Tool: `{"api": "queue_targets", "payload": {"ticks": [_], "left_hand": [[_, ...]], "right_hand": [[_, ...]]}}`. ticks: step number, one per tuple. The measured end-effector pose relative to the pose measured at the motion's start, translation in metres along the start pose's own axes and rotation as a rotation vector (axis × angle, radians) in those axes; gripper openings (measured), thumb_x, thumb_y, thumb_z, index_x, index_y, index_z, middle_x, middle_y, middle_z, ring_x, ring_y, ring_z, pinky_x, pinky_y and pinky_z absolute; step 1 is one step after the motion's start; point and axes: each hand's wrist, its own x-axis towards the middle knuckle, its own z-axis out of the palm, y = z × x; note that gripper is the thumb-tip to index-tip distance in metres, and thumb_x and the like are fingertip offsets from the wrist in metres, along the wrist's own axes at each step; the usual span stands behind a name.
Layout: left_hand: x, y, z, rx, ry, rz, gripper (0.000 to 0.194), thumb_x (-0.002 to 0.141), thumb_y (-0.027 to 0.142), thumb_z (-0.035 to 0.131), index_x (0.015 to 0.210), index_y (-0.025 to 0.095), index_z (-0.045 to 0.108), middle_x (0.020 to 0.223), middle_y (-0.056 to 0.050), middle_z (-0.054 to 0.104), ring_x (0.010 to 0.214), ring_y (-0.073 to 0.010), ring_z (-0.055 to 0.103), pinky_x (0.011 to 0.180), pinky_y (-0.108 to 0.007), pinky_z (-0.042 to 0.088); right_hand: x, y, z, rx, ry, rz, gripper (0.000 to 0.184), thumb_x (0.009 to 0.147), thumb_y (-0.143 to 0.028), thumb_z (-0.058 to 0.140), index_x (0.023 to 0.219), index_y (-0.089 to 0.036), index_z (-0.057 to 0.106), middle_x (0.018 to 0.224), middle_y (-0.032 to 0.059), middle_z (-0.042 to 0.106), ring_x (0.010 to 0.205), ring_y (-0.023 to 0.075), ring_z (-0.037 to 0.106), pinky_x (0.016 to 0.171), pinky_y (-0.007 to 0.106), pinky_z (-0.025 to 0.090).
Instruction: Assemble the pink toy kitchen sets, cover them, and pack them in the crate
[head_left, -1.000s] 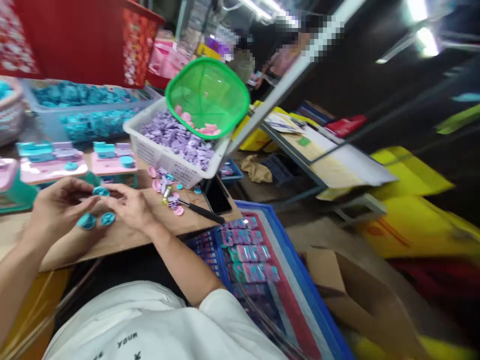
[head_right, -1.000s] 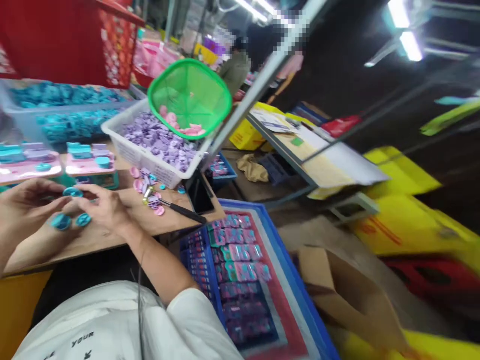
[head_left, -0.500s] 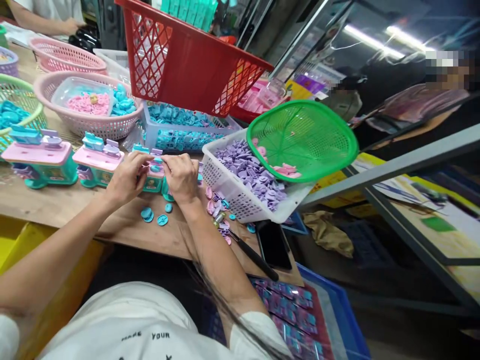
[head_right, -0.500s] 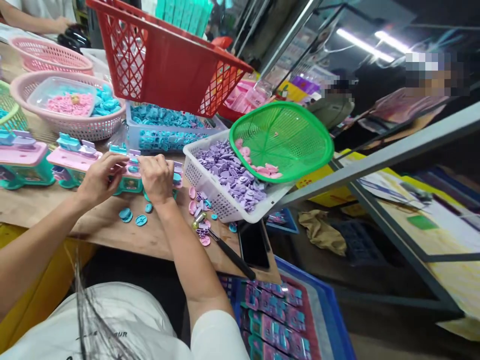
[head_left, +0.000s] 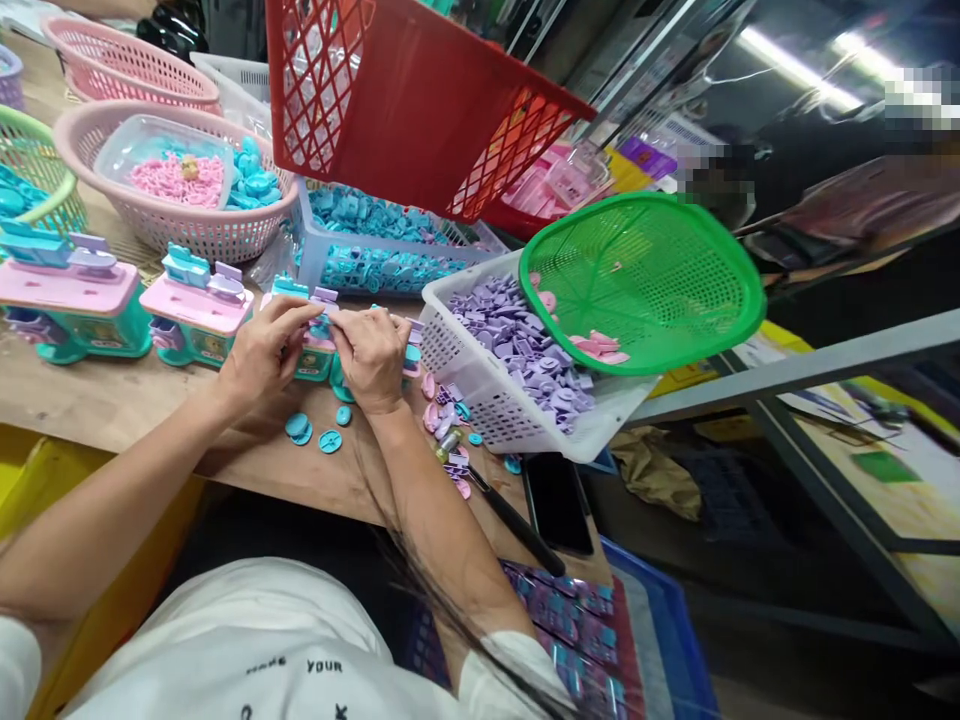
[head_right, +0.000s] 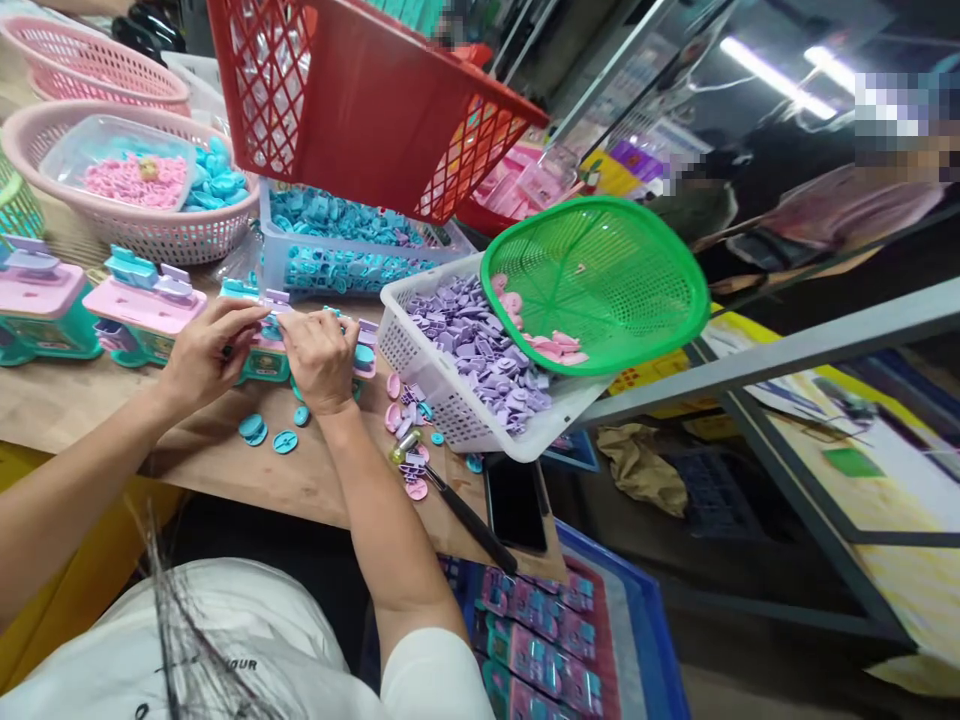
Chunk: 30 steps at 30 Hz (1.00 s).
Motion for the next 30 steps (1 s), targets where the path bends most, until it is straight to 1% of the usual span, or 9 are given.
{"api": "queue_targets", "payload": {"ticks": [4,8,12,15,20,26,28,30], "left_hand": [[-0.0004,-0.0005,0.0011,0.014,0.014,0.014,0.041,0.095,0.012,0.047,0.131,0.022,0.062,0.126,-0.010,0.065,0.108,-0.0195,0.066,0.094,-0.035,0.056],[-0.0010,-0.0013,0.0030,-0.005,0.034,0.035,0.040,0.094,0.012,0.048,0.130,0.022,0.063,0.124,-0.010,0.066,0.108,-0.0206,0.066,0.093,-0.037,0.057],[-0.0012,-0.0009,0.0044,-0.003,0.044,0.030,0.039,0.097,0.013,0.047,0.132,0.024,0.061,0.124,-0.008,0.066,0.112,-0.0196,0.066,0.093,-0.035,0.057],[-0.0013,-0.0006,0.0048,-0.001,0.055,0.042,0.038,0.099,0.014,0.047,0.133,0.024,0.061,0.124,-0.008,0.066,0.112,-0.0185,0.065,0.094,-0.033,0.057],[-0.0020,-0.0002,0.0043,-0.033,0.046,0.040,0.041,0.098,0.011,0.048,0.135,0.024,0.060,0.126,-0.009,0.065,0.114,-0.0194,0.064,0.097,-0.035,0.056],[-0.0023,0.0012,0.0042,-0.019,0.041,0.078,0.042,0.096,0.007,0.044,0.132,0.022,0.061,0.127,-0.010,0.064,0.116,-0.0195,0.065,0.096,-0.035,0.057],[-0.0023,0.0019,0.0048,-0.003,0.049,0.083,0.043,0.097,0.007,0.043,0.133,0.022,0.060,0.127,-0.010,0.064,0.116,-0.0193,0.065,0.095,-0.035,0.058],[-0.0023,0.0027,0.0053,0.018,0.059,0.066,0.044,0.097,0.008,0.044,0.136,0.021,0.057,0.128,-0.011,0.063,0.116,-0.0191,0.065,0.094,-0.034,0.059]], "right_hand": [[0.0008,-0.0011,-0.0013,-0.036,-0.020,-0.007,0.029,0.108,-0.036,0.047,0.115,-0.027,0.074,0.113,0.0035,0.079,0.105,0.0219,0.065,0.097,0.040,0.031],[0.0010,-0.0015,-0.0005,-0.050,-0.025,0.003,0.029,0.109,-0.035,0.046,0.115,-0.027,0.073,0.113,0.0043,0.078,0.106,0.0225,0.064,0.099,0.041,0.031],[0.0004,-0.0016,0.0007,-0.057,-0.012,0.019,0.029,0.109,-0.035,0.045,0.116,-0.026,0.072,0.113,0.0052,0.078,0.107,0.0230,0.064,0.099,0.041,0.032],[0.0002,-0.0019,0.0006,-0.089,-0.037,0.019,0.029,0.109,-0.034,0.044,0.117,-0.026,0.071,0.112,0.0058,0.077,0.107,0.0228,0.064,0.099,0.041,0.032],[0.0000,-0.0009,-0.0023,-0.122,-0.022,-0.059,0.031,0.110,-0.033,0.042,0.116,-0.025,0.072,0.111,0.0054,0.077,0.105,0.0214,0.064,0.101,0.040,0.033],[-0.0025,-0.0009,-0.0046,-0.105,0.021,-0.149,0.028,0.109,-0.030,0.045,0.111,-0.027,0.073,0.107,0.0019,0.079,0.104,0.0199,0.064,0.101,0.040,0.032],[-0.0025,-0.0005,-0.0050,-0.097,0.023,-0.137,0.029,0.109,-0.031,0.045,0.110,-0.027,0.073,0.106,0.0018,0.079,0.103,0.0198,0.064,0.102,0.040,0.032],[-0.0020,0.0001,-0.0050,-0.093,0.028,-0.095,0.030,0.109,-0.033,0.044,0.109,-0.026,0.074,0.106,0.0030,0.079,0.103,0.0203,0.064,0.102,0.040,0.031]]}}
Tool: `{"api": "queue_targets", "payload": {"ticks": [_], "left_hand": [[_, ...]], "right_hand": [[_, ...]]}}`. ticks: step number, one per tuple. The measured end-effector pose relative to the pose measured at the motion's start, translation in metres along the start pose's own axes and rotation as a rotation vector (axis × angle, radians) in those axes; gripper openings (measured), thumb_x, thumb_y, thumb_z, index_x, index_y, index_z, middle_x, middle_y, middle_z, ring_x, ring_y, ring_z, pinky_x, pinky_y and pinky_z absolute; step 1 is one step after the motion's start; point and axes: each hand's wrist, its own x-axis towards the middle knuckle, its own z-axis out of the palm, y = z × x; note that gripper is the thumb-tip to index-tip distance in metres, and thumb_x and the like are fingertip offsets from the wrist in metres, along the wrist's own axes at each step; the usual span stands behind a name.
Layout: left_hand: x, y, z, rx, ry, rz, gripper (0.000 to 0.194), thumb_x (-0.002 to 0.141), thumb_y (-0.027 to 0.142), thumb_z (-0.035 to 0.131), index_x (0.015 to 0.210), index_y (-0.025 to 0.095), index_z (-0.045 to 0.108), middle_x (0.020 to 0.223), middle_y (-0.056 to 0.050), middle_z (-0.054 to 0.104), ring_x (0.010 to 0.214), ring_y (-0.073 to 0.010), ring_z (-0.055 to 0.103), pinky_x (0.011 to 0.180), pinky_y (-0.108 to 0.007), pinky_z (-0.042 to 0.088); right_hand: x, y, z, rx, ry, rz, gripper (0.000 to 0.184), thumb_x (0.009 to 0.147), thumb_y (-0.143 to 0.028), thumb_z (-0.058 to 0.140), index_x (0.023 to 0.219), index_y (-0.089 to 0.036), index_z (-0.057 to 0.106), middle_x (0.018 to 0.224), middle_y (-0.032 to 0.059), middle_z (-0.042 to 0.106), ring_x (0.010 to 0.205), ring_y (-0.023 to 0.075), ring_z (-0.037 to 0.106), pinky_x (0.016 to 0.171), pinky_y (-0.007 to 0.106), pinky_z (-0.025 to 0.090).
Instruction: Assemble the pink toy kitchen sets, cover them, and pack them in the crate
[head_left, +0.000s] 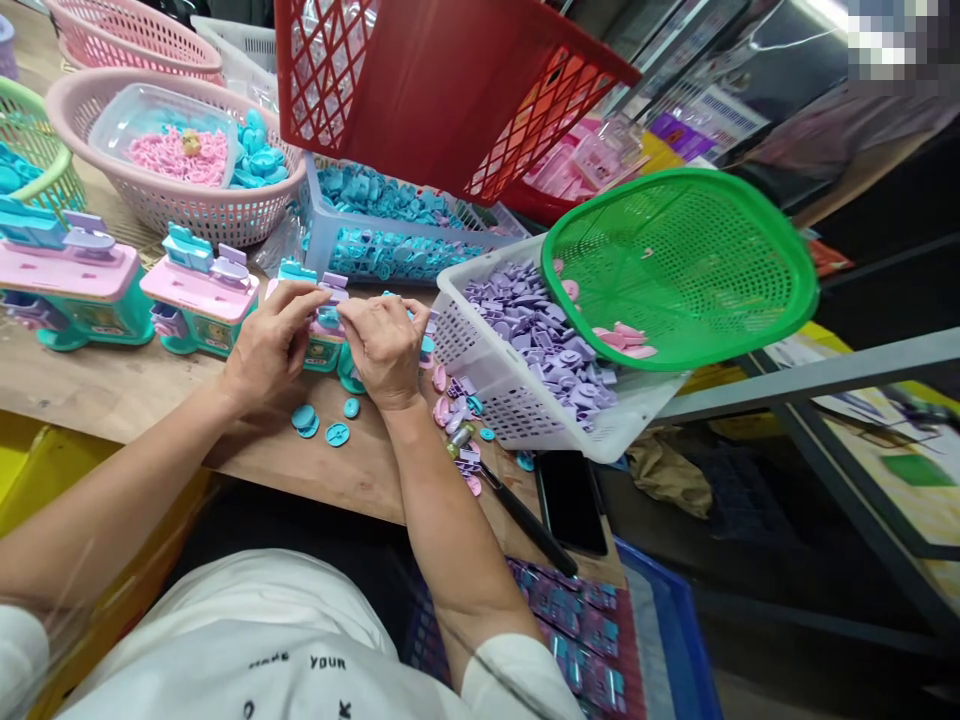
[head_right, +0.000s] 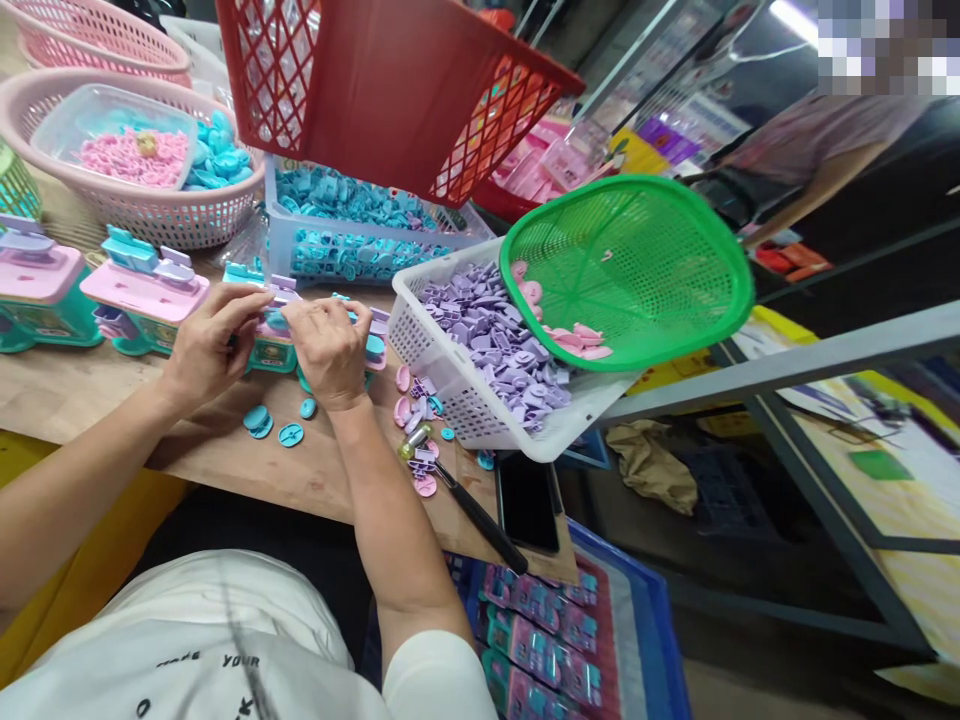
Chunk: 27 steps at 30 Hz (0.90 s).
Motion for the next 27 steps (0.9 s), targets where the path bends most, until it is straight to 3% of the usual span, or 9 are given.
{"api": "queue_targets", "payload": {"ticks": [5,15,22,27], "left_hand": [[-0.0005,0.0011,0.0007,0.014,0.003,-0.037,0.045,0.098,0.010,0.044,0.140,0.022,0.054,0.131,-0.011,0.062,0.117,-0.0189,0.064,0.094,-0.034,0.059],[-0.0016,0.0012,0.0019,-0.004,-0.036,-0.028,0.044,0.096,0.007,0.041,0.132,0.022,0.061,0.131,-0.010,0.064,0.121,-0.0201,0.063,0.101,-0.037,0.056],[-0.0017,0.0044,0.0024,-0.004,-0.025,-0.078,0.048,0.097,0.009,0.043,0.142,0.019,0.054,0.136,-0.013,0.061,0.123,-0.0217,0.062,0.100,-0.038,0.057],[-0.0020,0.0026,0.0040,0.018,-0.050,-0.052,0.044,0.097,0.011,0.040,0.137,0.020,0.058,0.136,-0.012,0.062,0.125,-0.0209,0.060,0.102,-0.038,0.055]], "right_hand": [[0.0016,-0.0007,0.0020,-0.024,-0.015,0.086,0.031,0.109,-0.033,0.044,0.110,-0.024,0.074,0.107,0.0057,0.078,0.104,0.0222,0.064,0.100,0.042,0.031],[0.0013,-0.0053,-0.0021,-0.020,-0.054,-0.014,0.024,0.108,-0.027,0.048,0.109,-0.026,0.072,0.107,0.0023,0.079,0.105,0.0201,0.064,0.104,0.041,0.029],[0.0012,-0.0060,-0.0013,0.015,-0.059,0.138,0.030,0.108,-0.032,0.044,0.112,-0.025,0.073,0.110,0.0076,0.076,0.108,0.0247,0.063,0.105,0.046,0.031],[0.0016,-0.0063,0.0006,0.004,-0.066,0.110,0.029,0.108,-0.031,0.044,0.108,-0.025,0.072,0.106,0.0064,0.077,0.106,0.0235,0.062,0.105,0.044,0.031]]}}
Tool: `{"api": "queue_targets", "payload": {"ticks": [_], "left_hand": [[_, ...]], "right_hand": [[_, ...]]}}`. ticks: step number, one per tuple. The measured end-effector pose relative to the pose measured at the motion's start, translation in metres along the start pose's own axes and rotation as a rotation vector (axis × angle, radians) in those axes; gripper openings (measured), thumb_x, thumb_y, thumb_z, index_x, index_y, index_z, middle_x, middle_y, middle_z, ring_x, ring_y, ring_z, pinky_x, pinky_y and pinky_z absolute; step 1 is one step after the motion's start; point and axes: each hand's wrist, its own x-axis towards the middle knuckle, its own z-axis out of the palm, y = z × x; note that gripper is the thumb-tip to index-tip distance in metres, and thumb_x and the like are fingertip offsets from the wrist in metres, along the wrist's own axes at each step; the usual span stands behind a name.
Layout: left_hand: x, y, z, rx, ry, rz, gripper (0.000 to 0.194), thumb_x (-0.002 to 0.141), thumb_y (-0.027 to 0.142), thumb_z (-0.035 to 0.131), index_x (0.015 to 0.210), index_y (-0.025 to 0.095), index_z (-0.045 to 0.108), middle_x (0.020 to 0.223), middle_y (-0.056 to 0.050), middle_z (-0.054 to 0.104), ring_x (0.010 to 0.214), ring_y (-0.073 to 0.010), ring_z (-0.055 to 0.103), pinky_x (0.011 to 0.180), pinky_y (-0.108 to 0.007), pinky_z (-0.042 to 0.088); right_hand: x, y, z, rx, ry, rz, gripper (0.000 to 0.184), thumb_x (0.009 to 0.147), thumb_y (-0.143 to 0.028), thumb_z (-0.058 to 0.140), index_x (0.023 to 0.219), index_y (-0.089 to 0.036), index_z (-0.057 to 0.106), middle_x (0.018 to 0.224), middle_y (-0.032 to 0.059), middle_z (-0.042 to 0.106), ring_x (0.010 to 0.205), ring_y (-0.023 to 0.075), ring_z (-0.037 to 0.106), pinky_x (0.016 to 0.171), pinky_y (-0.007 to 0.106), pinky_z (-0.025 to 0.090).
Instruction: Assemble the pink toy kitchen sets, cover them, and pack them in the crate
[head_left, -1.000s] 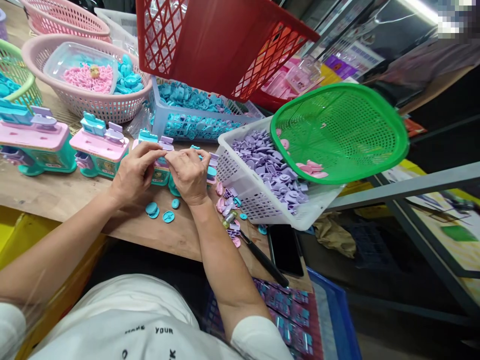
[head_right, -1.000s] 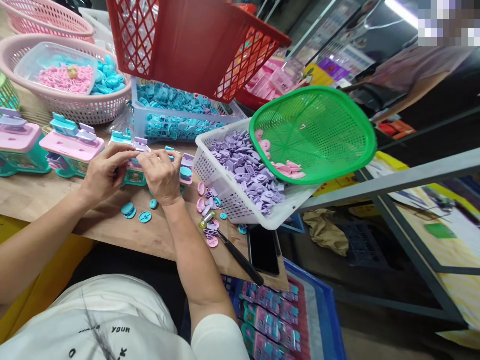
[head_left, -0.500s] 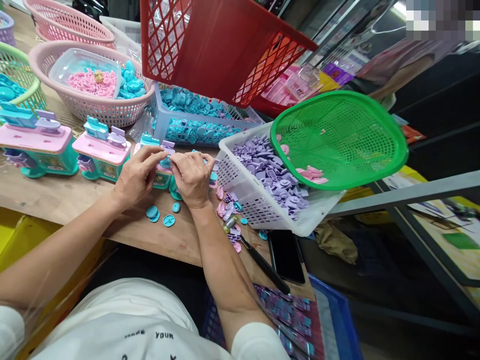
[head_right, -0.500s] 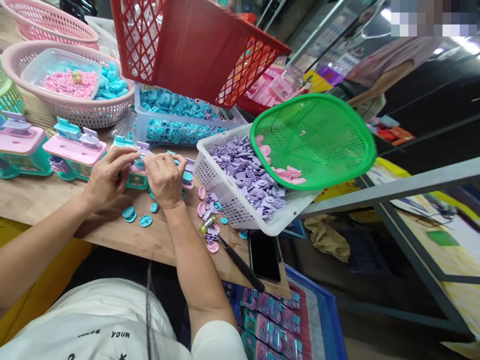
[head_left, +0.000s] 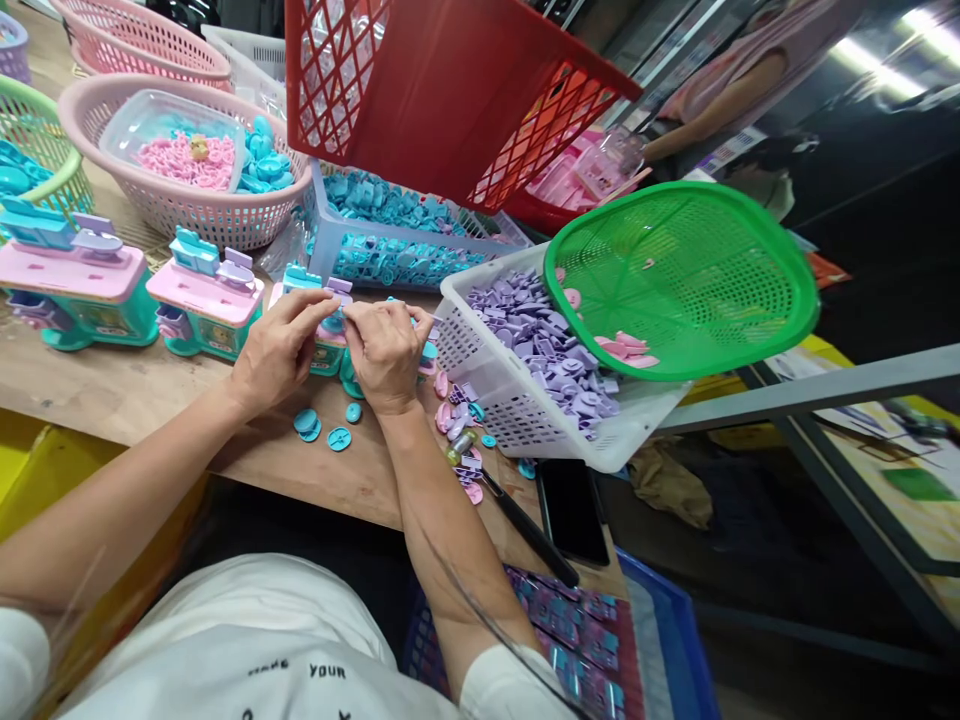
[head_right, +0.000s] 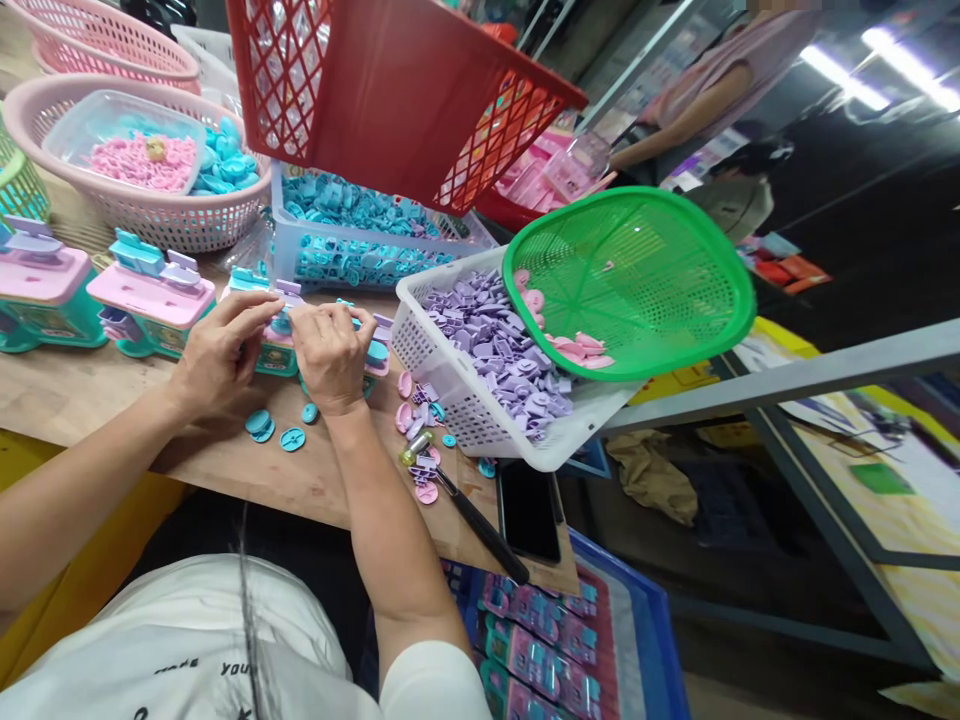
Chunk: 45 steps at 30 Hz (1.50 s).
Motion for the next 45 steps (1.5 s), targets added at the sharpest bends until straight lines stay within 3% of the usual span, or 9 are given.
{"api": "queue_targets", "payload": {"ticks": [8,14,18,21,24,29,36,41,45], "left_hand": [[-0.002,0.000,0.000,0.036,-0.033,0.055,0.040,0.094,0.008,0.041,0.128,0.017,0.062,0.128,-0.013,0.067,0.116,-0.0243,0.063,0.098,-0.042,0.054],[0.000,0.000,0.000,0.087,-0.128,0.046,0.043,0.088,0.008,0.045,0.127,0.017,0.063,0.130,-0.012,0.065,0.116,-0.0277,0.061,0.099,-0.046,0.053],[0.006,0.001,-0.012,0.120,-0.176,0.078,0.042,0.089,0.010,0.045,0.125,0.018,0.065,0.129,-0.012,0.066,0.115,-0.0289,0.060,0.100,-0.049,0.052],[-0.007,0.013,-0.028,0.144,-0.125,0.073,0.041,0.090,0.014,0.049,0.126,0.022,0.065,0.132,-0.011,0.063,0.120,-0.0305,0.057,0.105,-0.054,0.048],[-0.039,0.029,-0.037,0.136,-0.114,0.006,0.035,0.092,0.023,0.055,0.125,0.022,0.066,0.124,-0.013,0.064,0.113,-0.0309,0.058,0.098,-0.052,0.051],[-0.080,0.036,-0.026,0.060,-0.355,-0.058,0.033,0.094,0.039,0.058,0.115,0.016,0.071,0.105,-0.012,0.067,0.097,-0.0285,0.061,0.084,-0.045,0.056],[-0.074,0.019,-0.022,-0.004,-0.328,-0.168,0.027,0.093,0.033,0.055,0.099,0.018,0.076,0.092,-0.008,0.071,0.086,-0.0228,0.066,0.079,-0.036,0.056],[-0.073,0.020,-0.022,-0.033,-0.293,-0.164,0.030,0.094,0.035,0.056,0.110,0.017,0.073,0.108,-0.012,0.070,0.095,-0.0239,0.066,0.085,-0.038,0.057],[-0.069,0.023,-0.019,-0.036,-0.427,-0.056,0.031,0.093,0.029,0.060,0.120,0.018,0.070,0.119,-0.013,0.068,0.105,-0.0272,0.061,0.094,-0.044,0.053]], "right_hand": [[-0.002,-0.003,-0.013,-0.003,-0.074,-0.052,0.024,0.107,-0.029,0.048,0.110,-0.028,0.072,0.116,0.0039,0.077,0.112,0.0246,0.060,0.108,0.047,0.029],[-0.009,-0.015,-0.024,0.052,-0.146,0.025,0.025,0.101,-0.021,0.053,0.119,-0.026,0.070,0.131,0.0054,0.073,0.121,0.0287,0.056,0.111,0.052,0.026],[-0.010,-0.020,-0.038,0.037,-0.194,0.043,0.031,0.099,-0.019,0.055,0.127,-0.026,0.067,0.135,0.0076,0.070,0.127,0.0300,0.053,0.112,0.054,0.027],[-0.030,-0.023,-0.054,0.062,-0.165,0.077,0.028,0.101,-0.026,0.056,0.126,-0.024,0.069,0.130,0.0104,0.069,0.124,0.0289,0.056,0.107,0.048,0.036],[-0.068,-0.026,-0.065,0.194,-0.206,0.096,0.022,0.100,-0.030,0.060,0.114,-0.019,0.073,0.113,0.0105,0.071,0.108,0.0241,0.062,0.098,0.037,0.047],[-0.115,-0.033,-0.058,0.331,-0.369,0.154,0.014,0.095,-0.024,0.069,0.106,-0.019,0.075,0.102,0.0071,0.071,0.099,0.0209,0.065,0.093,0.030,0.052],[-0.101,-0.023,-0.052,0.158,-0.307,0.161,0.026,0.098,-0.017,0.060,0.120,-0.021,0.073,0.110,0.0094,0.071,0.104,0.0234,0.063,0.093,0.034,0.053],[-0.097,-0.016,-0.042,0.204,-0.384,0.110,0.027,0.096,-0.014,0.060,0.118,-0.021,0.074,0.116,0.0096,0.070,0.108,0.0226,0.063,0.096,0.034,0.054],[-0.098,-0.010,-0.038,0.293,-0.361,0.105,0.026,0.095,-0.012,0.059,0.118,-0.017,0.072,0.113,0.0111,0.071,0.109,0.0230,0.065,0.100,0.036,0.053]]}}
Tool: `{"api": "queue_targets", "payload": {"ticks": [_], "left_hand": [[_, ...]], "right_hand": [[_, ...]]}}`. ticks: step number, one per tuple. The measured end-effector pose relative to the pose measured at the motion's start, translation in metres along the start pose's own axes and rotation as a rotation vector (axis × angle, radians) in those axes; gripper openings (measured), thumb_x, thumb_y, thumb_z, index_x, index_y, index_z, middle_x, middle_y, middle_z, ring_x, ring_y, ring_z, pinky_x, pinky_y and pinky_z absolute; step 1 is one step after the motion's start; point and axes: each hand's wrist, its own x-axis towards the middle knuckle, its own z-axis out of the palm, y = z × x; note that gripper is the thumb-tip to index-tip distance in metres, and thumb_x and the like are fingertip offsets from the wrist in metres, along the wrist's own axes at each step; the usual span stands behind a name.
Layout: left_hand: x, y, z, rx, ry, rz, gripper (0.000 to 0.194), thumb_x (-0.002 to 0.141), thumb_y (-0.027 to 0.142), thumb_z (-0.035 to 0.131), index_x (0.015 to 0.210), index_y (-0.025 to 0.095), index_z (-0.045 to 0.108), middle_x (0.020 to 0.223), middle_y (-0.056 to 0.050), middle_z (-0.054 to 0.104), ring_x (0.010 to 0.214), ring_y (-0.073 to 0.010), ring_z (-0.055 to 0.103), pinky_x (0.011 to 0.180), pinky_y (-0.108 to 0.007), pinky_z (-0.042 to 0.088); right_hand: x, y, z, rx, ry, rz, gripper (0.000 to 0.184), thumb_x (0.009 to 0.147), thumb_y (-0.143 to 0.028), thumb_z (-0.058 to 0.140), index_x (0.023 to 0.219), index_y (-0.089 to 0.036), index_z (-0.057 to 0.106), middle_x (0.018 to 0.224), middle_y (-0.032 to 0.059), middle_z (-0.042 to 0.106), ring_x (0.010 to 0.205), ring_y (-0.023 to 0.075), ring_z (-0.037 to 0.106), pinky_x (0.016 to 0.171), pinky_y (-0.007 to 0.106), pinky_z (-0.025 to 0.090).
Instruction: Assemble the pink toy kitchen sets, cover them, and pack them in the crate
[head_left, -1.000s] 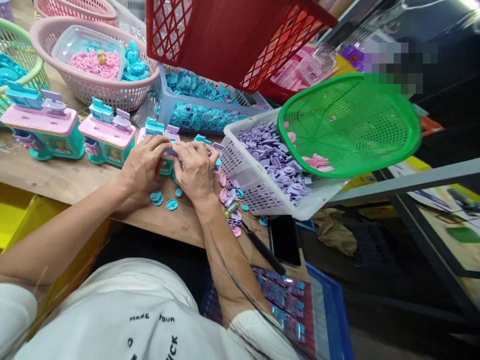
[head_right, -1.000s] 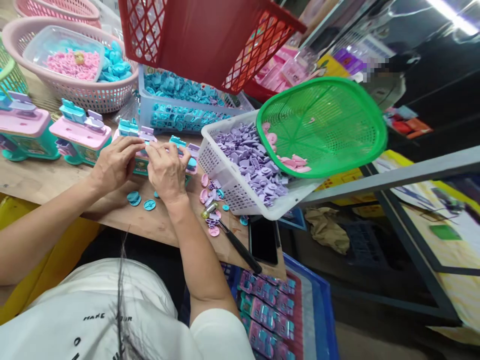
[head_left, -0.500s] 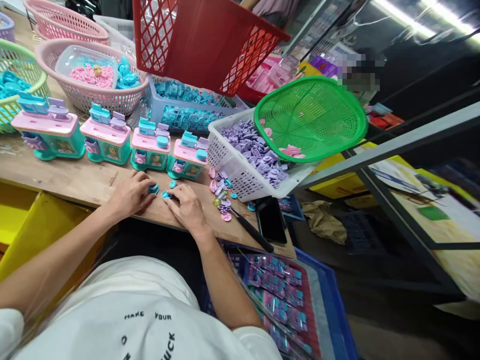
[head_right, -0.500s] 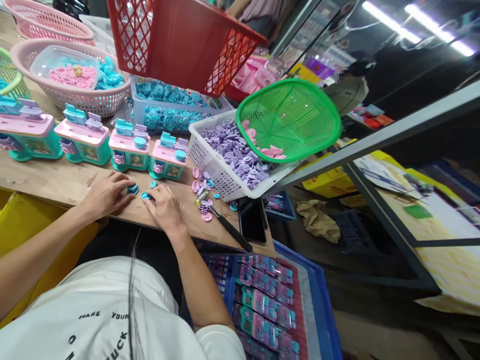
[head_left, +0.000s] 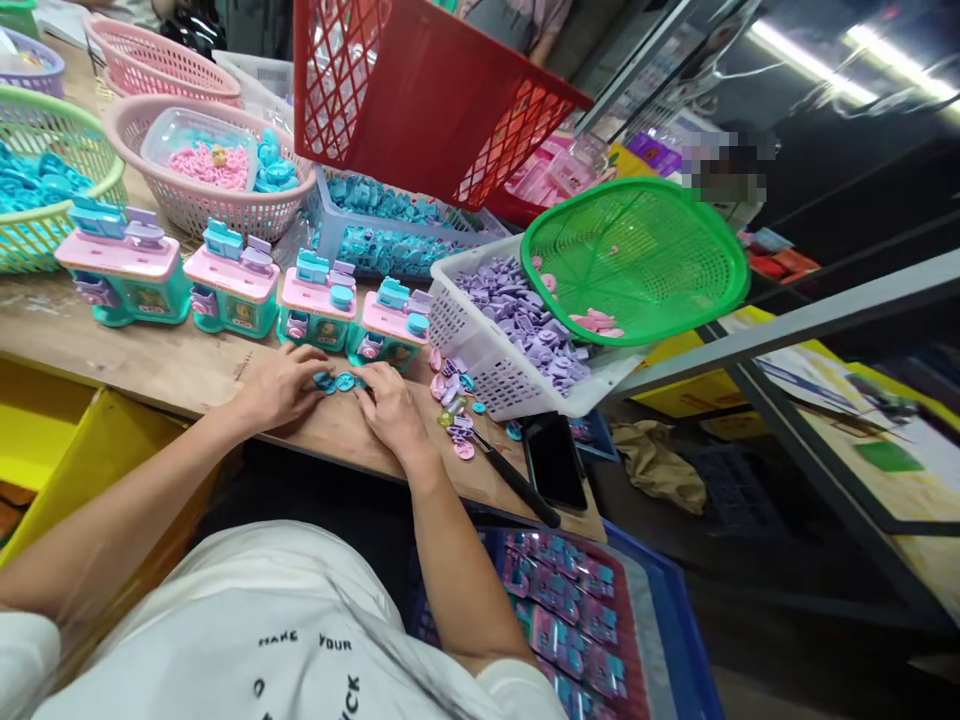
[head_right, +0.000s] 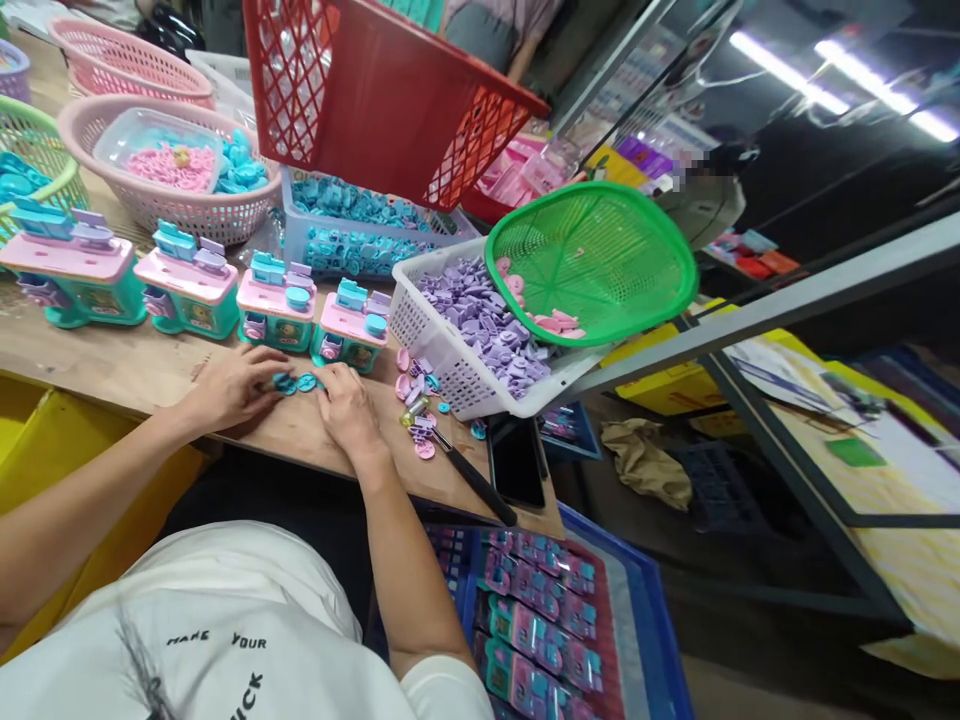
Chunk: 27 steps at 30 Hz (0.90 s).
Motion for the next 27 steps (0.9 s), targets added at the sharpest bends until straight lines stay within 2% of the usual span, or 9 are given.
{"api": "queue_targets", "payload": {"ticks": [4,7,10,12,17,20,22,24,27], "left_hand": [[0.000,0.006,-0.004,0.099,-0.073,-0.094,0.019,0.092,0.026,0.062,0.106,0.016,0.071,0.101,-0.012,0.067,0.095,-0.0263,0.059,0.084,-0.040,0.053],[-0.002,0.010,-0.008,0.177,-0.068,-0.158,0.022,0.091,0.030,0.065,0.109,0.017,0.069,0.104,-0.011,0.065,0.099,-0.0272,0.058,0.085,-0.040,0.053],[-0.005,0.011,-0.011,0.201,-0.110,-0.159,0.026,0.092,0.031,0.064,0.113,0.017,0.070,0.106,-0.012,0.065,0.102,-0.0287,0.058,0.087,-0.042,0.053],[-0.006,0.010,-0.011,0.198,-0.129,-0.153,0.024,0.094,0.033,0.061,0.108,0.015,0.071,0.105,-0.013,0.065,0.101,-0.0291,0.057,0.087,-0.043,0.053],[-0.008,-0.002,-0.003,0.158,-0.003,-0.176,0.026,0.097,0.037,0.056,0.104,0.014,0.067,0.107,-0.014,0.065,0.101,-0.0293,0.058,0.088,-0.044,0.052],[-0.008,-0.005,-0.001,-0.025,0.082,-0.206,0.028,0.098,0.040,0.053,0.103,0.016,0.066,0.104,-0.012,0.066,0.097,-0.0269,0.060,0.087,-0.042,0.051],[-0.008,-0.003,-0.003,-0.231,0.135,-0.288,0.030,0.097,0.044,0.054,0.104,0.017,0.066,0.099,-0.009,0.069,0.090,-0.0233,0.062,0.083,-0.037,0.051],[-0.007,-0.001,-0.008,-0.514,0.190,-0.430,0.036,0.093,0.051,0.060,0.106,0.018,0.068,0.091,-0.006,0.070,0.078,-0.0192,0.063,0.073,-0.031,0.050],[-0.007,0.001,-0.018,-1.032,0.291,-0.638,0.047,0.081,0.057,0.074,0.101,0.016,0.069,0.083,-0.004,0.070,0.067,-0.0135,0.061,0.059,-0.022,0.046]], "right_hand": [[-0.004,0.006,-0.005,-0.012,-0.005,0.034,0.017,0.096,-0.017,0.060,0.106,-0.017,0.074,0.105,0.0116,0.074,0.102,0.0275,0.068,0.093,0.042,0.056],[-0.008,0.009,-0.008,-0.027,-0.010,0.039,0.014,0.095,-0.019,0.062,0.102,-0.019,0.074,0.103,0.0120,0.076,0.098,0.0296,0.069,0.089,0.045,0.057],[-0.013,0.012,-0.010,0.013,-0.012,-0.001,0.020,0.096,-0.015,0.058,0.105,-0.019,0.075,0.107,0.0123,0.077,0.097,0.0285,0.071,0.090,0.045,0.058],[-0.015,0.012,-0.012,0.051,-0.015,-0.006,0.022,0.096,-0.013,0.055,0.103,-0.019,0.075,0.105,0.0116,0.078,0.096,0.0266,0.072,0.091,0.043,0.058],[-0.015,0.006,-0.018,0.060,-0.001,0.106,0.015,0.096,-0.021,0.062,0.088,-0.019,0.074,0.090,0.0071,0.076,0.087,0.0229,0.071,0.084,0.037,0.055],[-0.007,-0.006,-0.020,0.077,0.083,0.110,0.016,0.097,-0.024,0.062,0.084,-0.020,0.071,0.086,0.0057,0.074,0.085,0.0215,0.068,0.081,0.034,0.053],[0.005,-0.020,-0.021,0.126,0.179,0.068,0.018,0.098,-0.024,0.059,0.084,-0.021,0.070,0.086,0.0056,0.073,0.085,0.0209,0.067,0.080,0.033,0.052],[0.025,-0.037,-0.022,0.166,0.242,0.003,0.019,0.099,-0.024,0.057,0.084,-0.021,0.068,0.086,0.0056,0.073,0.085,0.0201,0.066,0.080,0.031,0.051],[0.066,-0.065,-0.021,0.128,0.231,-0.078,0.018,0.099,-0.023,0.054,0.087,-0.020,0.068,0.089,0.0057,0.073,0.086,0.0191,0.067,0.082,0.030,0.049]]}}
